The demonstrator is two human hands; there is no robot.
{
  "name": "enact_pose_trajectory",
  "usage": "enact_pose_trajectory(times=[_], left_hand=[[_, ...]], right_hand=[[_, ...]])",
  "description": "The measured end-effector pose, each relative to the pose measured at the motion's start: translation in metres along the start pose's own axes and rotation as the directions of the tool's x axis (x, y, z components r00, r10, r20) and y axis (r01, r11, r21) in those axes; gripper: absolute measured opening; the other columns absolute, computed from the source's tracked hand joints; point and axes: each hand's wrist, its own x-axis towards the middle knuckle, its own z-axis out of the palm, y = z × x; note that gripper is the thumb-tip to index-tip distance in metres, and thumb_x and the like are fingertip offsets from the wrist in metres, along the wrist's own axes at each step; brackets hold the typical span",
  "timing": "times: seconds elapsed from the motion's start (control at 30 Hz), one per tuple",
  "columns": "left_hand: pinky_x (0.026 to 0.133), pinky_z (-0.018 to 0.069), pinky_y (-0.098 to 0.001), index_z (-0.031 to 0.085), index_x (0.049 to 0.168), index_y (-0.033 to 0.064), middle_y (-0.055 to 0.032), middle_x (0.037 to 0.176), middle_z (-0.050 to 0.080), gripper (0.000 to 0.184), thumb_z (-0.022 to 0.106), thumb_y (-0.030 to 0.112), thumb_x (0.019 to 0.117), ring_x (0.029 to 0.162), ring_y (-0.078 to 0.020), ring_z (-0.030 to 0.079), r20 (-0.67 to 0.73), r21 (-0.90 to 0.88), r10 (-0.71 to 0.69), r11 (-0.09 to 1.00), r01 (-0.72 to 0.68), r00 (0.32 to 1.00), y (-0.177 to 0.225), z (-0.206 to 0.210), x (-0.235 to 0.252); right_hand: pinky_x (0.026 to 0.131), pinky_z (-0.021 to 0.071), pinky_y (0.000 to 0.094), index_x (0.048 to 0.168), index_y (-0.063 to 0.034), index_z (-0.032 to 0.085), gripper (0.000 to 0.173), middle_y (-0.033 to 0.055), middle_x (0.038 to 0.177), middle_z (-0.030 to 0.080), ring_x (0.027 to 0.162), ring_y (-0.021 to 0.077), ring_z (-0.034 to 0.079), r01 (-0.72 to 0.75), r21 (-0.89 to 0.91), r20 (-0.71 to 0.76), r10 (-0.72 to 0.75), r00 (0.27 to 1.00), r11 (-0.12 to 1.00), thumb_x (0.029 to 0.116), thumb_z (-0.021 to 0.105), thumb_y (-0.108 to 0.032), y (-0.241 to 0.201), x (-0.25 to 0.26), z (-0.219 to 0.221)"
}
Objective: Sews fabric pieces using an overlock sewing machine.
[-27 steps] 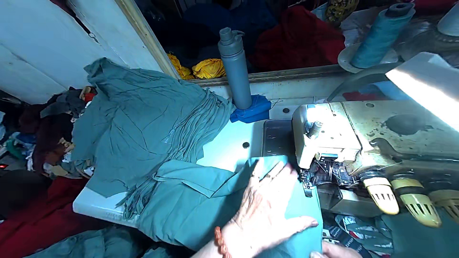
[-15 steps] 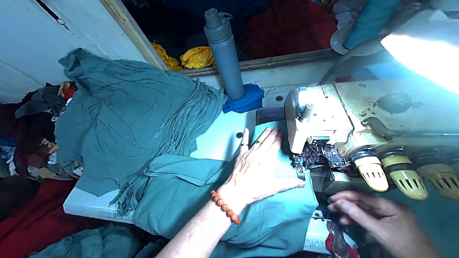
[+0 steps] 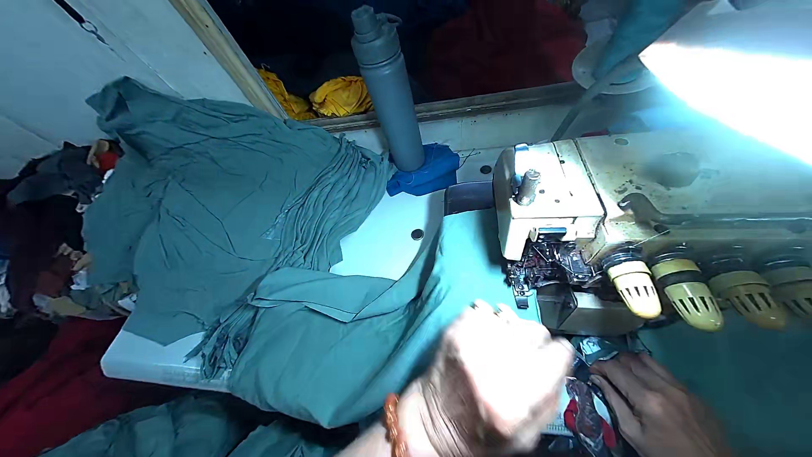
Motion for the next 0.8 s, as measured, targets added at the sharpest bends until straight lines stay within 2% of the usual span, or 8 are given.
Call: enact_pose_trajectory(times=[0.1, 0.17, 0.2, 0.27, 0.37, 0.53, 0.63, 0.8], left_hand=[[0.075, 0.0591, -0.0334, 0.071, 0.122, -0.0006, -0.0146, 0.112, 0.073, 0.029, 0.060, 0.007, 0.0955, 0.094, -0.0207, 0.073, 0.249, -0.391, -0.090, 0.902, 0.185, 0.964, 0.031, 0.012, 0.004], [0.084, 0.0591, -0.0384, 0.052, 0.145, -0.0033, -0.0181, 0.134, 0.064, 0.051, 0.061, 0.004, 0.0950, 0.101, -0.0226, 0.070, 0.535, -0.501, -0.183, 0.717, 0.485, 0.825, 0.038, 0.015, 0.005], [0.085, 0.0583, -0.0424, 0.049, 0.148, -0.0033, -0.0202, 0.132, 0.065, 0.055, 0.063, 0.004, 0.0952, 0.098, -0.0260, 0.070, 0.635, -0.505, -0.190, 0.631, 0.588, 0.749, 0.037, 0.016, 0.005], [0.076, 0.0563, -0.0454, 0.065, 0.125, -0.0075, -0.0226, 0.103, 0.072, 0.033, 0.066, 0.006, 0.0950, 0.082, -0.0291, 0.070, 0.697, -0.512, -0.175, 0.557, 0.654, 0.695, 0.034, 0.016, 0.000], [0.062, 0.0500, -0.0320, 0.073, 0.097, -0.0081, -0.0155, 0.077, 0.070, 0.021, 0.065, 0.012, 0.0982, 0.064, -0.0159, 0.062, 0.752, -0.505, -0.146, 0.498, 0.705, 0.642, 0.025, 0.001, -0.001], [0.053, 0.0430, -0.0135, 0.072, 0.091, -0.0048, -0.0019, 0.067, 0.065, 0.021, 0.063, 0.012, 0.0991, 0.056, 0.0027, 0.054, 0.763, -0.512, -0.238, 0.345, 0.787, 0.601, 0.004, -0.034, -0.005], [0.054, 0.0418, -0.0123, 0.071, 0.093, -0.0017, 0.0008, 0.069, 0.064, 0.021, 0.060, 0.015, 0.1015, 0.058, 0.0042, 0.053, 0.755, -0.480, -0.279, 0.382, 0.790, 0.594, -0.003, -0.047, -0.008], [0.057, 0.0459, -0.0130, 0.072, 0.089, -0.0016, -0.0011, 0.068, 0.065, 0.026, 0.060, 0.017, 0.1021, 0.060, 0.0028, 0.057, 0.647, -0.489, -0.333, 0.510, 0.708, 0.686, -0.005, -0.053, -0.011]], right_hand=[[0.071, 0.0533, 0.0417, 0.087, -0.0052, 0.073, 0.019, 0.0147, 0.081, 0.068, 0.082, 0.0331, 0.065, 0.119, 0.106, -0.128, -0.105, 0.986, 0.987, 0.0957, 0.057, -0.011, -0.008, 0.001, -0.011], [0.081, 0.0503, 0.0340, 0.091, -0.0082, 0.072, 0.015, 0.0123, 0.084, 0.066, 0.088, 0.0263, 0.062, 0.217, 0.241, -0.174, -0.178, 0.969, 0.946, 0.0988, 0.060, -0.012, -0.015, 0.001, -0.023], [0.085, 0.0481, 0.0307, 0.095, -0.0083, 0.073, 0.013, 0.0119, 0.086, 0.065, 0.091, 0.0243, 0.060, 0.262, 0.307, -0.191, -0.210, 0.959, 0.915, 0.0998, 0.061, -0.011, -0.017, 0.003, -0.029], [0.090, 0.0463, 0.0278, 0.099, -0.0067, 0.071, 0.010, 0.0115, 0.089, 0.064, 0.095, 0.0219, 0.058, 0.318, 0.401, -0.237, -0.238, 0.942, 0.859, 0.1010, 0.062, -0.011, -0.018, 0.007, -0.040], [0.093, 0.0461, 0.0270, 0.101, -0.0071, 0.068, 0.012, 0.0099, 0.094, 0.066, 0.099, 0.0181, 0.060, 0.314, 0.421, -0.276, -0.210, 0.938, 0.851, 0.1039, 0.059, -0.016, -0.010, 0.011, -0.054], [0.093, 0.0458, 0.0209, 0.101, -0.0079, 0.067, 0.015, 0.0054, 0.095, 0.066, 0.100, 0.0086, 0.061, 0.265, 0.474, -0.282, -0.140, 0.949, 0.840, 0.1050, 0.058, -0.020, 0.008, 0.015, -0.059], [0.093, 0.0457, 0.0199, 0.101, -0.0062, 0.066, 0.015, 0.0061, 0.095, 0.065, 0.101, 0.0078, 0.060, 0.252, 0.500, -0.266, -0.130, 0.955, 0.828, 0.1045, 0.059, -0.019, 0.009, 0.015, -0.060], [0.089, 0.0477, 0.0206, 0.100, -0.0044, 0.067, 0.016, 0.0089, 0.093, 0.065, 0.096, 0.0094, 0.061, 0.227, 0.510, -0.195, -0.146, 0.970, 0.829, 0.1042, 0.060, -0.018, 0.012, 0.012, -0.059]])
